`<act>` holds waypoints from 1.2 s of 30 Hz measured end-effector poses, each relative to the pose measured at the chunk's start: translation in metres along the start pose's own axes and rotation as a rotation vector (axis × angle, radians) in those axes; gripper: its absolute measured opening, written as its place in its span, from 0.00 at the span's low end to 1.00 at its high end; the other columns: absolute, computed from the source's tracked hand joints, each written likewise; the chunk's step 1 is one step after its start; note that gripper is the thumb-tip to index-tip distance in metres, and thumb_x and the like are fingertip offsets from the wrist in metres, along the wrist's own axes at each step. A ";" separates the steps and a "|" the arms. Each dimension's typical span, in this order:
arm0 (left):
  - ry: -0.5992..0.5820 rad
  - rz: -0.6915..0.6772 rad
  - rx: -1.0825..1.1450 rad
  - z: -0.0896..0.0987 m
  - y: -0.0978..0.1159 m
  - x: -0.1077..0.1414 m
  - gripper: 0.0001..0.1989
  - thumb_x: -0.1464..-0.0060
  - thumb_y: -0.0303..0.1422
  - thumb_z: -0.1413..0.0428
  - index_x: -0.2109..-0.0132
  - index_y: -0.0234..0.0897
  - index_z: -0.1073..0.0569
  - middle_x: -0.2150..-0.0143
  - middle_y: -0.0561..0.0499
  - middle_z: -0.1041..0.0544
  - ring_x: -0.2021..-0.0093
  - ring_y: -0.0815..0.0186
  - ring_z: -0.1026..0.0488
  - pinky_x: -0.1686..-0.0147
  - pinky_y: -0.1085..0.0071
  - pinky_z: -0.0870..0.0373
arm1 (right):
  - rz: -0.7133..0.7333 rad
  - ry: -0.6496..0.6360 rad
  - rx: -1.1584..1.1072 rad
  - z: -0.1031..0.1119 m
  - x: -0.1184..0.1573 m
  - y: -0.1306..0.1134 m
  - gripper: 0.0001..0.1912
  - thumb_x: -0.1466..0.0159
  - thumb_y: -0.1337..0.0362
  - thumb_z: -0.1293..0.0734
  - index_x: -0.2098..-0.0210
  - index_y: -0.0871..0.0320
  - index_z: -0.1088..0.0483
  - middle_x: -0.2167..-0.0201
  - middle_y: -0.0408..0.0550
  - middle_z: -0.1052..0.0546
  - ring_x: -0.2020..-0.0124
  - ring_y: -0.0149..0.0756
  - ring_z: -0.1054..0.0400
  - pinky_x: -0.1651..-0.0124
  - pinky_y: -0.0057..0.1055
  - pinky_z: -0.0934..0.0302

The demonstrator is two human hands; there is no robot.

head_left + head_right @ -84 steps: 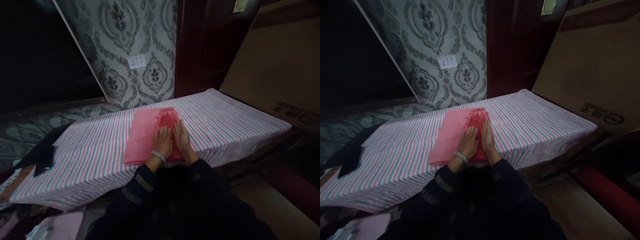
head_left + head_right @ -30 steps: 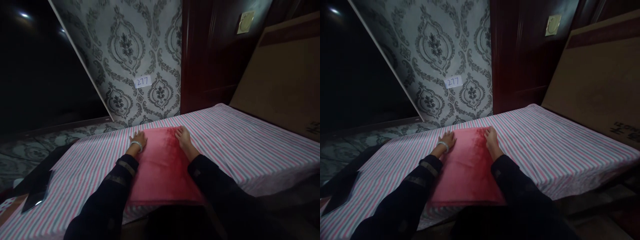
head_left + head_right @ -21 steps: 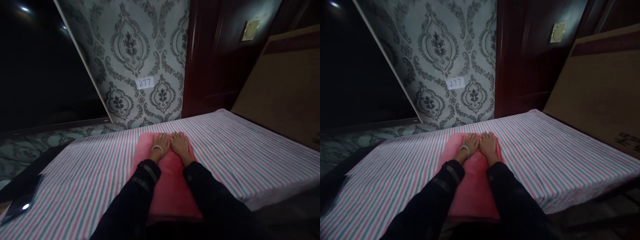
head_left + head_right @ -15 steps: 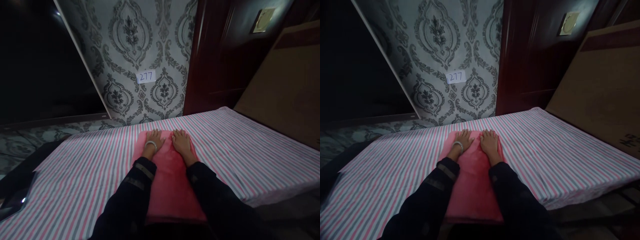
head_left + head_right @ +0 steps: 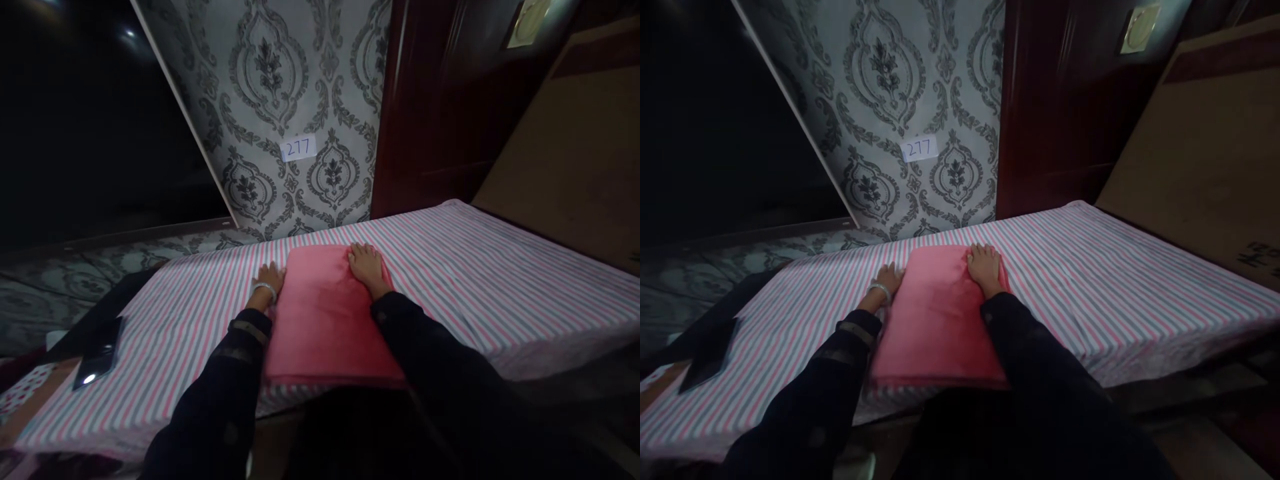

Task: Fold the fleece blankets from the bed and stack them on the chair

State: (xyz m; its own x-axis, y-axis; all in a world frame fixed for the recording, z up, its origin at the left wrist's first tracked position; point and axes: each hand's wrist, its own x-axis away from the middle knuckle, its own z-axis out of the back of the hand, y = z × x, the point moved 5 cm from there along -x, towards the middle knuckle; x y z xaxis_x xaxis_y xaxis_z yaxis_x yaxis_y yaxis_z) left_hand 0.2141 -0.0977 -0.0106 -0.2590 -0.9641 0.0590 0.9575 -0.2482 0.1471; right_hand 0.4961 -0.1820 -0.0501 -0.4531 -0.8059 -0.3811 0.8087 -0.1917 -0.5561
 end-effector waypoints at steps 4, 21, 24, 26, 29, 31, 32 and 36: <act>0.029 -0.378 -0.019 0.002 0.035 0.064 0.32 0.30 0.45 0.59 0.25 0.40 0.49 0.22 0.41 0.53 0.22 0.53 0.59 0.28 0.45 0.57 | -0.087 -0.031 -0.170 0.014 -0.003 -0.004 0.29 0.30 0.56 0.38 0.32 0.60 0.38 0.30 0.62 0.39 0.27 0.59 0.55 0.30 0.68 0.68; 0.021 -0.495 0.207 -0.032 0.043 0.130 0.29 0.35 0.40 0.47 0.29 0.43 0.37 0.22 0.43 0.51 0.23 0.51 0.58 0.28 0.44 0.57 | -0.199 -0.040 -0.467 0.043 0.125 0.065 0.38 0.37 0.51 0.33 0.31 0.57 0.38 0.28 0.54 0.42 0.26 0.47 0.51 0.26 0.51 0.58; 0.147 -0.212 0.667 -0.025 -0.003 0.118 0.26 0.37 0.35 0.44 0.33 0.37 0.31 0.26 0.39 0.41 0.25 0.53 0.47 0.28 0.55 0.48 | -0.314 0.028 -0.687 0.048 0.137 0.070 0.40 0.41 0.54 0.30 0.32 0.54 0.38 0.32 0.53 0.34 0.30 0.48 0.42 0.28 0.51 0.51; 0.111 0.005 1.034 -0.035 -0.029 0.111 0.25 0.38 0.34 0.43 0.36 0.36 0.29 0.33 0.38 0.30 0.32 0.55 0.33 0.33 0.58 0.36 | -0.414 0.034 -0.852 0.050 0.142 0.070 0.41 0.43 0.57 0.29 0.32 0.55 0.38 0.35 0.55 0.30 0.34 0.49 0.36 0.32 0.50 0.43; 0.005 0.252 1.451 -0.054 -0.047 0.106 0.21 0.42 0.33 0.39 0.42 0.36 0.25 0.47 0.42 0.18 0.48 0.59 0.20 0.43 0.62 0.25 | -0.567 -0.023 -1.080 0.052 0.145 0.066 0.37 0.43 0.58 0.29 0.36 0.56 0.35 0.45 0.55 0.22 0.46 0.49 0.25 0.43 0.47 0.30; -0.076 0.284 1.595 -0.058 -0.046 0.105 0.18 0.45 0.31 0.37 0.47 0.34 0.23 0.54 0.43 0.16 0.53 0.60 0.18 0.48 0.63 0.22 | -0.597 -0.116 -1.165 0.055 0.145 0.060 0.26 0.43 0.58 0.29 0.45 0.58 0.27 0.55 0.54 0.18 0.55 0.50 0.22 0.50 0.45 0.26; -0.129 0.266 1.631 -0.057 -0.043 0.105 0.16 0.45 0.32 0.37 0.49 0.33 0.22 0.56 0.43 0.16 0.55 0.59 0.18 0.50 0.63 0.21 | -0.592 -0.167 -1.188 0.057 0.144 0.056 0.20 0.42 0.57 0.29 0.52 0.58 0.24 0.60 0.54 0.17 0.58 0.50 0.21 0.52 0.44 0.26; -0.293 0.202 1.600 -0.043 -0.031 0.103 0.15 0.49 0.34 0.34 0.56 0.31 0.20 0.61 0.41 0.15 0.59 0.54 0.17 0.56 0.60 0.19 | -0.563 -0.298 -1.209 0.063 0.144 0.041 0.16 0.40 0.51 0.29 0.65 0.59 0.23 0.66 0.55 0.17 0.63 0.50 0.21 0.56 0.43 0.25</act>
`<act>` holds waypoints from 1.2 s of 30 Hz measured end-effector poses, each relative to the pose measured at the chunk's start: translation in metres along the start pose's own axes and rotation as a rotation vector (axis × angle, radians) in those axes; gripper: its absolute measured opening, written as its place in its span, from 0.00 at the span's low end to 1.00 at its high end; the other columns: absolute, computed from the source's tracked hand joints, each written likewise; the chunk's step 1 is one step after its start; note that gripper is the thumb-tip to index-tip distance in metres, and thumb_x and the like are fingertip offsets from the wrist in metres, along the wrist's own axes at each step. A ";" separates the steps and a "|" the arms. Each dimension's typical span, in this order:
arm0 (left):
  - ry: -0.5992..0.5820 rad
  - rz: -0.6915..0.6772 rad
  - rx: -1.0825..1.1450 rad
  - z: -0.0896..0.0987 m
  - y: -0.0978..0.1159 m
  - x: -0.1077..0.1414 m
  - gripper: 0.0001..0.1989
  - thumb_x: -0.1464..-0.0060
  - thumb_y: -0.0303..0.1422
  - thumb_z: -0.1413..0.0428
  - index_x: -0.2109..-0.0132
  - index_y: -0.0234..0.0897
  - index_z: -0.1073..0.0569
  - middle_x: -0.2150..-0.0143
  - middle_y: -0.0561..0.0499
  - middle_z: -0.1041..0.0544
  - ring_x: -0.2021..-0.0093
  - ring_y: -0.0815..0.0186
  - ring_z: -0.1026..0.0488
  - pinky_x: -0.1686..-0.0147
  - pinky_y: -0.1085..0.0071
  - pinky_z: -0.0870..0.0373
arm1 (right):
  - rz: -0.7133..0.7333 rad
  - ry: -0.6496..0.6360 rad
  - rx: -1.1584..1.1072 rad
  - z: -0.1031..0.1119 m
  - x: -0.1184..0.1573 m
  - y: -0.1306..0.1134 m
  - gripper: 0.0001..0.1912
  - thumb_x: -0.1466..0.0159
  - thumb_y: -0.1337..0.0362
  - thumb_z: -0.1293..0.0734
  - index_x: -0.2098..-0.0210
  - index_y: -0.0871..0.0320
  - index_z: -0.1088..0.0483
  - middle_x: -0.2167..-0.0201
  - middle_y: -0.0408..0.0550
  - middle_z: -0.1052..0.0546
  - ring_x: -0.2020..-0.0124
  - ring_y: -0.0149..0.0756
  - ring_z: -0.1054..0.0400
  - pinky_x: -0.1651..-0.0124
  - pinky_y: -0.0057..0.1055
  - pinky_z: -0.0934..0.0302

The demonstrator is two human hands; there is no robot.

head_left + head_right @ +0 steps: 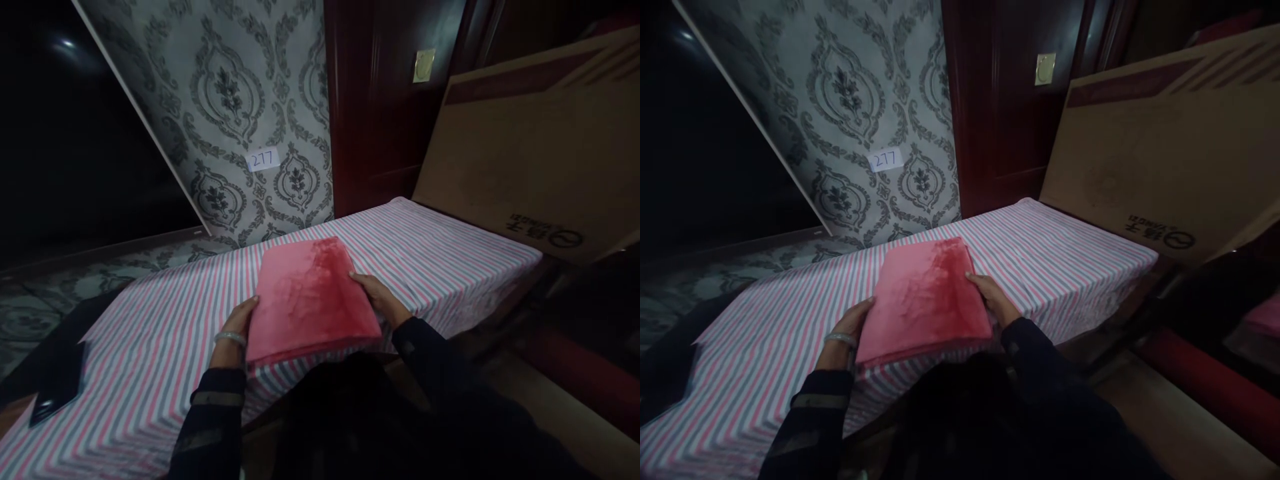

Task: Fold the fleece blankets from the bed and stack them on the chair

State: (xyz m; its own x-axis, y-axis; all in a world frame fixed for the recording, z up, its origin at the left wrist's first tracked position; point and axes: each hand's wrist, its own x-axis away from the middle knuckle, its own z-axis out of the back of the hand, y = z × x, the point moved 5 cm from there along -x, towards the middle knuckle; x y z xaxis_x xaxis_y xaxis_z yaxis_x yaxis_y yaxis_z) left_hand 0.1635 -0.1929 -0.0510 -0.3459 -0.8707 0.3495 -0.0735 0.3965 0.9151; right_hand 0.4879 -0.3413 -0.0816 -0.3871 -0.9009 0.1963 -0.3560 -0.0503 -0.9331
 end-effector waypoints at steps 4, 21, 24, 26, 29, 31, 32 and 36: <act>-0.022 0.049 -0.169 -0.009 0.019 -0.011 0.18 0.57 0.35 0.28 0.59 0.32 0.20 0.65 0.42 0.16 0.60 0.52 0.17 0.58 0.59 0.19 | 0.099 -0.023 0.025 -0.012 -0.003 -0.005 0.22 0.42 0.48 0.27 0.57 0.59 0.23 0.62 0.55 0.17 0.62 0.49 0.21 0.56 0.43 0.26; 0.050 -0.084 -0.297 -0.012 0.027 -0.030 0.03 0.40 0.26 0.40 0.60 0.35 0.20 0.65 0.46 0.15 0.59 0.58 0.16 0.55 0.67 0.20 | 0.397 0.167 0.282 -0.004 -0.012 -0.004 0.28 0.43 0.45 0.29 0.50 0.56 0.25 0.51 0.51 0.19 0.49 0.51 0.26 0.44 0.45 0.33; 0.045 -0.039 -0.258 -0.013 0.025 -0.031 0.06 0.39 0.27 0.41 0.55 0.34 0.20 0.65 0.46 0.15 0.60 0.59 0.16 0.56 0.66 0.20 | 0.399 0.195 0.272 -0.004 -0.013 -0.005 0.29 0.44 0.45 0.28 0.50 0.56 0.24 0.50 0.51 0.19 0.47 0.53 0.26 0.42 0.46 0.34; 0.037 -0.018 -0.233 -0.013 0.023 -0.032 0.08 0.39 0.27 0.39 0.53 0.34 0.21 0.64 0.45 0.15 0.60 0.59 0.16 0.56 0.66 0.19 | 0.388 0.209 0.256 -0.004 -0.013 -0.005 0.29 0.45 0.45 0.27 0.51 0.56 0.24 0.51 0.51 0.19 0.47 0.53 0.27 0.42 0.46 0.33; 0.034 -0.012 -0.221 -0.013 0.023 -0.033 0.11 0.42 0.28 0.36 0.51 0.32 0.21 0.63 0.44 0.15 0.60 0.58 0.16 0.56 0.67 0.20 | 0.342 0.185 0.186 -0.007 -0.010 -0.006 0.31 0.48 0.44 0.26 0.52 0.57 0.24 0.52 0.51 0.18 0.48 0.54 0.25 0.44 0.45 0.32; 0.036 -0.011 -0.221 -0.012 0.023 -0.033 0.13 0.44 0.28 0.34 0.51 0.32 0.21 0.63 0.43 0.15 0.60 0.58 0.16 0.55 0.67 0.20 | 0.293 0.158 0.114 -0.010 -0.005 -0.009 0.31 0.49 0.43 0.25 0.53 0.57 0.24 0.53 0.51 0.18 0.51 0.53 0.24 0.46 0.44 0.31; 0.036 -0.010 -0.220 -0.012 0.023 -0.033 0.13 0.44 0.29 0.34 0.51 0.32 0.20 0.62 0.43 0.15 0.59 0.58 0.16 0.55 0.66 0.19 | 0.258 0.139 0.077 -0.011 -0.003 -0.010 0.31 0.48 0.43 0.25 0.54 0.57 0.24 0.55 0.52 0.18 0.52 0.52 0.23 0.48 0.43 0.30; 0.027 0.001 -0.218 -0.011 0.024 -0.032 0.15 0.45 0.32 0.33 0.51 0.31 0.20 0.62 0.42 0.15 0.58 0.56 0.16 0.53 0.65 0.20 | 0.114 0.057 -0.013 -0.019 0.001 -0.015 0.28 0.43 0.43 0.26 0.55 0.59 0.24 0.60 0.55 0.17 0.61 0.48 0.21 0.56 0.40 0.27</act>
State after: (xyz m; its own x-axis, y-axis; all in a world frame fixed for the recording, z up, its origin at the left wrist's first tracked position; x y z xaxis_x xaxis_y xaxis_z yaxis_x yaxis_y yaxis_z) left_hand 0.1826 -0.1586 -0.0382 -0.3200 -0.8791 0.3532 0.1318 0.3279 0.9355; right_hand 0.4771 -0.3332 -0.0622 -0.4737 -0.8743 0.1060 -0.3175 0.0572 -0.9465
